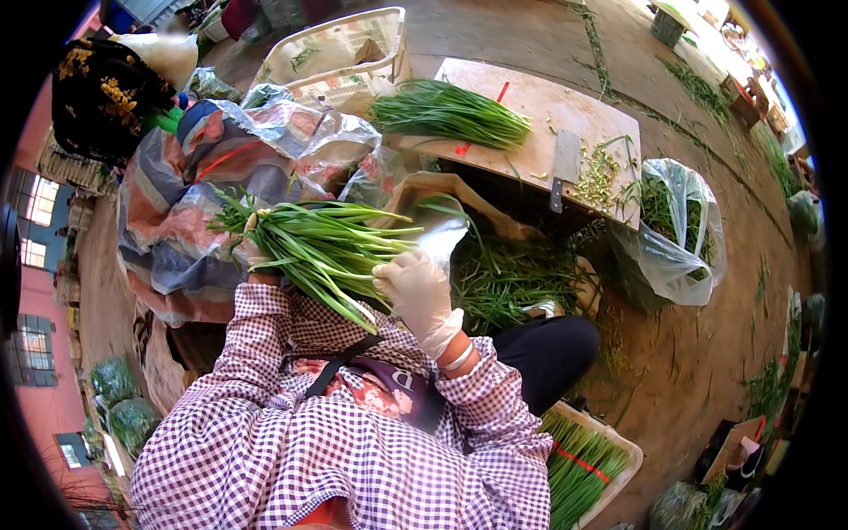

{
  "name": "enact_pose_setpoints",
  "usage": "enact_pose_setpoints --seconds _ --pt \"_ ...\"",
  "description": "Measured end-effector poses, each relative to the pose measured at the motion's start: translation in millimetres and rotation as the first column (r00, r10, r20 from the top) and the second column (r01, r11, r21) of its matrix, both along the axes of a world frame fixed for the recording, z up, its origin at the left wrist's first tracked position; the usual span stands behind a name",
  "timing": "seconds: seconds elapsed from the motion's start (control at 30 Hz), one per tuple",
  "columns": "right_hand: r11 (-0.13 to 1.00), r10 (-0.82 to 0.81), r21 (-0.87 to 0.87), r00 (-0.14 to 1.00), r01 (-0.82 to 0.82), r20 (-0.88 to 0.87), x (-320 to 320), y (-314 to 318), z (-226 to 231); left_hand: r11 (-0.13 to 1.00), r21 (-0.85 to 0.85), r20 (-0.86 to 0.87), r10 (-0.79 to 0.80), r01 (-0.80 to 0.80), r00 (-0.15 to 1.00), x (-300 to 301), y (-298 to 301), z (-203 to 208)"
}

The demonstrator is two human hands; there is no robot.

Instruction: The person sorts and bundles green stalks, removing unwanted pieces by hand and with a knife, before tying them into bundles.

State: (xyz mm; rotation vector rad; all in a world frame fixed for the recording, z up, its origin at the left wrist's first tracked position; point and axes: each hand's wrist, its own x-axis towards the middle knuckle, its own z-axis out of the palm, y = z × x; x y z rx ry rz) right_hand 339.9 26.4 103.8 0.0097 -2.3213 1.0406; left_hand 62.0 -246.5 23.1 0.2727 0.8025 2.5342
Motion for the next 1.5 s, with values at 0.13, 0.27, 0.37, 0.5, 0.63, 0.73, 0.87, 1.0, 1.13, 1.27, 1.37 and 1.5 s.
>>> enact_pose_setpoints --seconds 0.13,0.27,0.37,0.5,0.63,0.73,0.87,1.0,1.13,1.27,1.37,1.5 --pt "0.993 0.085 -0.089 0.994 -0.078 0.072 20.2 -18.5 3.5 0.998 -0.019 0.061 0.061 -0.060 0.996 10.7 3.7 5.5" --pt "0.988 0.107 -0.129 0.978 -0.085 0.180 28.8 -35.2 -10.1 0.997 0.001 0.048 0.083 -0.083 0.995 7.3 0.1 -4.1" --pt "0.978 0.163 -0.172 0.954 -0.122 0.250 32.6 -36.6 -4.9 0.999 0.023 0.012 0.029 -0.029 1.000 9.3 3.2 -2.1" --pt "0.972 0.204 -0.169 0.940 -0.161 0.274 41.2 -32.4 -11.6 0.998 0.007 0.036 0.069 -0.069 0.997 3.0 -5.3 -14.1" --pt "0.967 0.100 -0.253 0.962 -0.034 0.253 50.4 -16.7 -13.3 0.997 -0.033 0.034 0.073 -0.072 0.997 -8.3 -14.7 -27.9" --pt "0.951 -0.029 -0.296 0.979 0.090 0.204 50.1 -6.8 -1.4 0.996 -0.049 0.036 0.077 -0.076 0.996 -10.2 -17.7 -30.7" --pt "0.918 -0.090 -0.361 0.973 0.163 0.211 46.6 -3.4 0.5 0.999 -0.010 0.017 0.043 -0.043 0.999 -11.6 -14.1 -27.2" --pt "0.959 -0.183 -0.210 0.981 0.191 0.059 34.7 -11.4 -10.1 0.998 -0.012 0.060 0.064 -0.063 0.996 -10.3 -14.1 -27.3" --pt "0.954 -0.177 0.251 0.984 0.165 0.026 18.2 -13.8 -15.5 0.991 -0.055 0.029 0.123 -0.121 0.992 -6.2 -8.6 -23.4" --pt "0.929 -0.136 0.359 0.986 0.094 0.093 3.8 -13.3 -23.4 0.995 -0.040 0.021 0.090 -0.089 0.996 -5.4 -8.9 -20.0" --pt "0.931 -0.153 0.342 0.987 0.125 0.055 1.6 -13.4 -23.7 0.993 -0.061 0.026 0.098 -0.096 0.995 -5.6 -10.4 -19.3" --pt "0.943 -0.191 0.289 0.980 0.168 0.053 -1.4 -18.7 -28.8 0.994 -0.072 0.052 0.088 -0.084 0.995 -2.5 -10.4 -16.4"
